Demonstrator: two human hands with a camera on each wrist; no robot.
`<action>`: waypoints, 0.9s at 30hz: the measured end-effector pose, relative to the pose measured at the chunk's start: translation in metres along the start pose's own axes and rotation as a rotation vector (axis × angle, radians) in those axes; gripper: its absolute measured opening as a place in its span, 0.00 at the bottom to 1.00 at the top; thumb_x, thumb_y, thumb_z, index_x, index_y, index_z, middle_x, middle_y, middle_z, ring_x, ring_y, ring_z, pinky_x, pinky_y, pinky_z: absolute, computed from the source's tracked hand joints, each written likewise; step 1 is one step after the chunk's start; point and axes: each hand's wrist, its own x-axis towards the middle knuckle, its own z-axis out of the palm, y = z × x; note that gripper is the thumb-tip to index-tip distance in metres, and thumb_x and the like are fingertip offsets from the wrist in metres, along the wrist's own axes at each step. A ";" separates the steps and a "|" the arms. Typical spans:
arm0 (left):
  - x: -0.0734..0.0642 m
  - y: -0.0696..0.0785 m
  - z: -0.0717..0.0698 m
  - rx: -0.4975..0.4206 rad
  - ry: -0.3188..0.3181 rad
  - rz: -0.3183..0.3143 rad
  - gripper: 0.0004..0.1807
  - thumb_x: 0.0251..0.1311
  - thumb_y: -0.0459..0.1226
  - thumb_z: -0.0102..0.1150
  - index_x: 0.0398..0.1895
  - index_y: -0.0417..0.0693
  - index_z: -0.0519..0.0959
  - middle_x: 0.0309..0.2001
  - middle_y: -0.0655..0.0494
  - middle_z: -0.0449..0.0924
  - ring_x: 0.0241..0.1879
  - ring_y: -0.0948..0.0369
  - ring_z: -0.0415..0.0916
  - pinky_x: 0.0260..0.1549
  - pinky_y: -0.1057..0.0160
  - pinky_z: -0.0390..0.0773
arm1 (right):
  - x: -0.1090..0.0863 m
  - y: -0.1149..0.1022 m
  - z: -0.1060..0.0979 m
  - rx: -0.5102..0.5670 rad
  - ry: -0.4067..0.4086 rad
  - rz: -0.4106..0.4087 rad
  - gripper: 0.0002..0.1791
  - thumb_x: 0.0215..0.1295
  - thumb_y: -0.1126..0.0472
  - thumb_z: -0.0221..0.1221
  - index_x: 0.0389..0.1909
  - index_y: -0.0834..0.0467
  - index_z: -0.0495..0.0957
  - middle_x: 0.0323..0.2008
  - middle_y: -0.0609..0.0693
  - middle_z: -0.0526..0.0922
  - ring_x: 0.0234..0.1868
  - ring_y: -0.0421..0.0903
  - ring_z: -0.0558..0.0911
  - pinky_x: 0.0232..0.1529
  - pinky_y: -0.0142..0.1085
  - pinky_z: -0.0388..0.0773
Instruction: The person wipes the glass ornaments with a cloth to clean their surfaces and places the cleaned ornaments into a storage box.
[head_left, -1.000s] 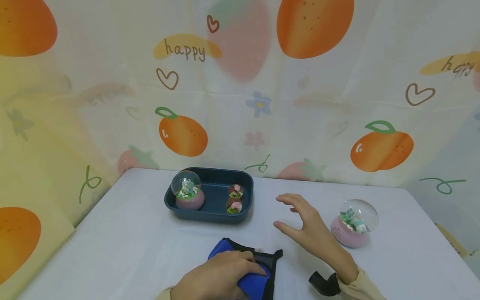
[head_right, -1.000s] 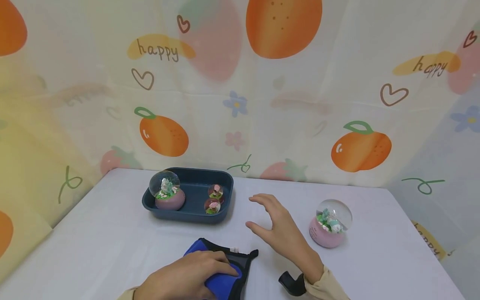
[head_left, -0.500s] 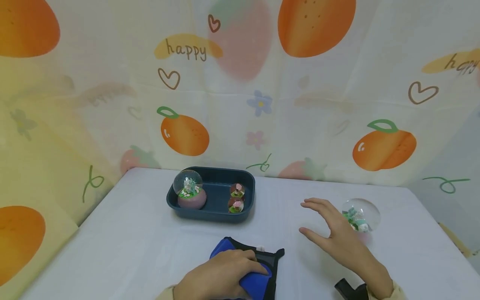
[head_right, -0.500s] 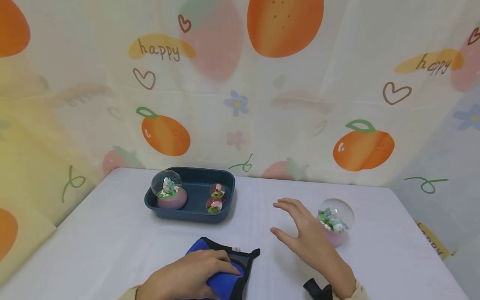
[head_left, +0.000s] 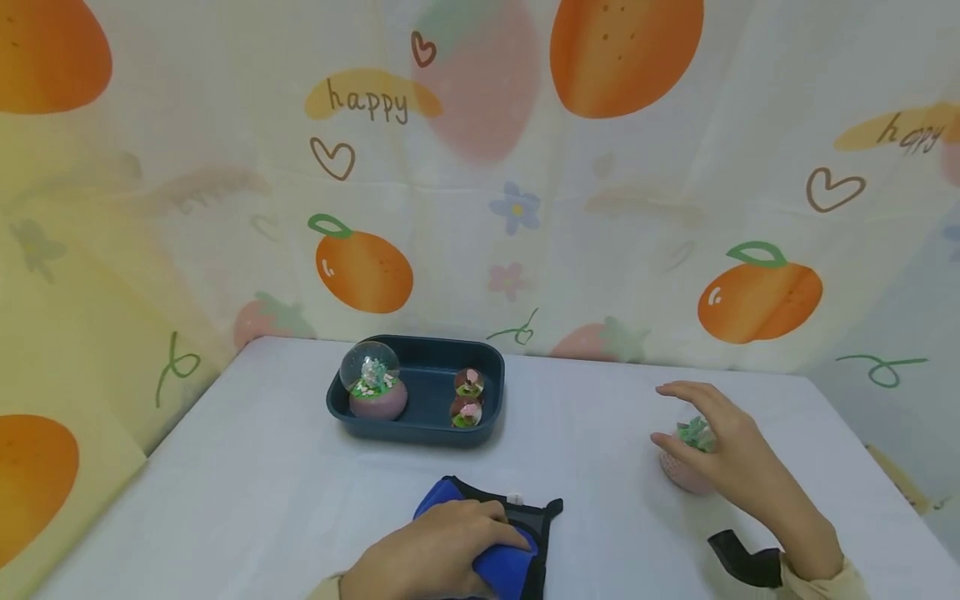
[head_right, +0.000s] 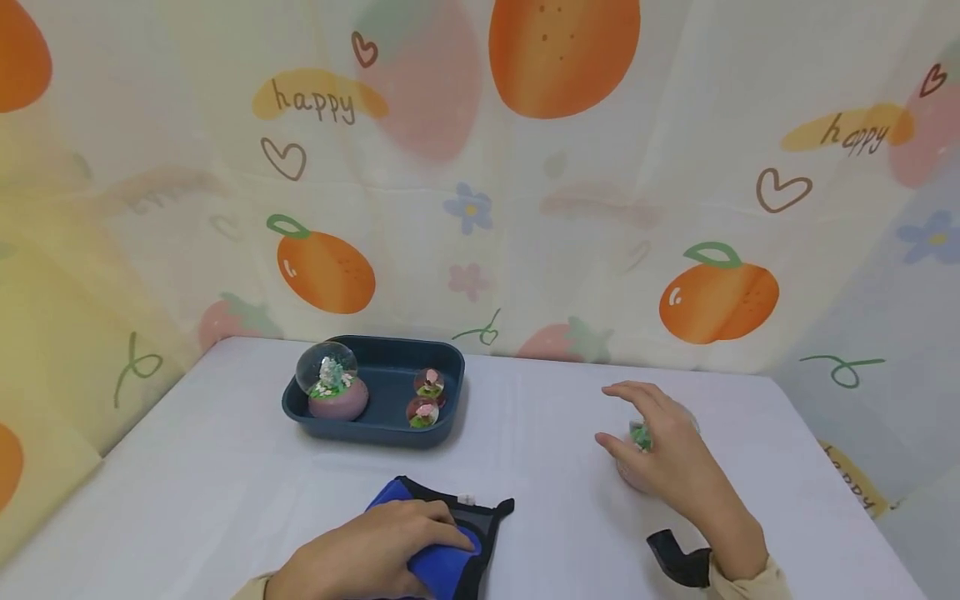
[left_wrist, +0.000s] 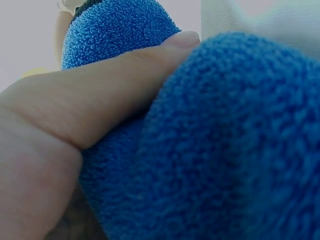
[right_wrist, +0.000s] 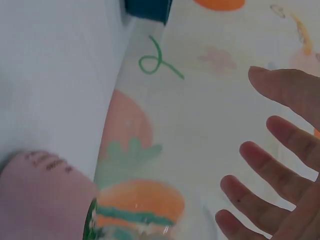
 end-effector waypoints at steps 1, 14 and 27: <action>0.000 0.000 0.000 -0.006 -0.006 -0.006 0.27 0.48 0.47 0.77 0.55 0.72 0.81 0.47 0.70 0.80 0.46 0.72 0.74 0.41 0.65 0.80 | -0.001 0.004 -0.002 -0.008 0.000 0.018 0.39 0.36 0.72 0.76 0.56 0.61 0.76 0.52 0.55 0.81 0.57 0.23 0.69 0.60 0.10 0.56; 0.000 0.000 0.000 -0.004 0.000 -0.008 0.27 0.47 0.46 0.77 0.54 0.71 0.81 0.46 0.71 0.80 0.46 0.72 0.74 0.41 0.65 0.80 | -0.021 0.045 -0.024 0.057 -0.129 0.340 0.36 0.50 0.58 0.75 0.62 0.53 0.74 0.55 0.24 0.69 0.55 0.15 0.63 0.50 0.10 0.57; 0.000 -0.002 0.001 -0.017 0.008 0.008 0.26 0.48 0.48 0.76 0.54 0.70 0.82 0.47 0.70 0.80 0.47 0.71 0.75 0.42 0.65 0.81 | -0.041 0.085 -0.023 0.218 -0.341 0.449 0.48 0.49 0.64 0.74 0.70 0.61 0.60 0.57 0.19 0.61 0.51 0.17 0.63 0.44 0.55 0.78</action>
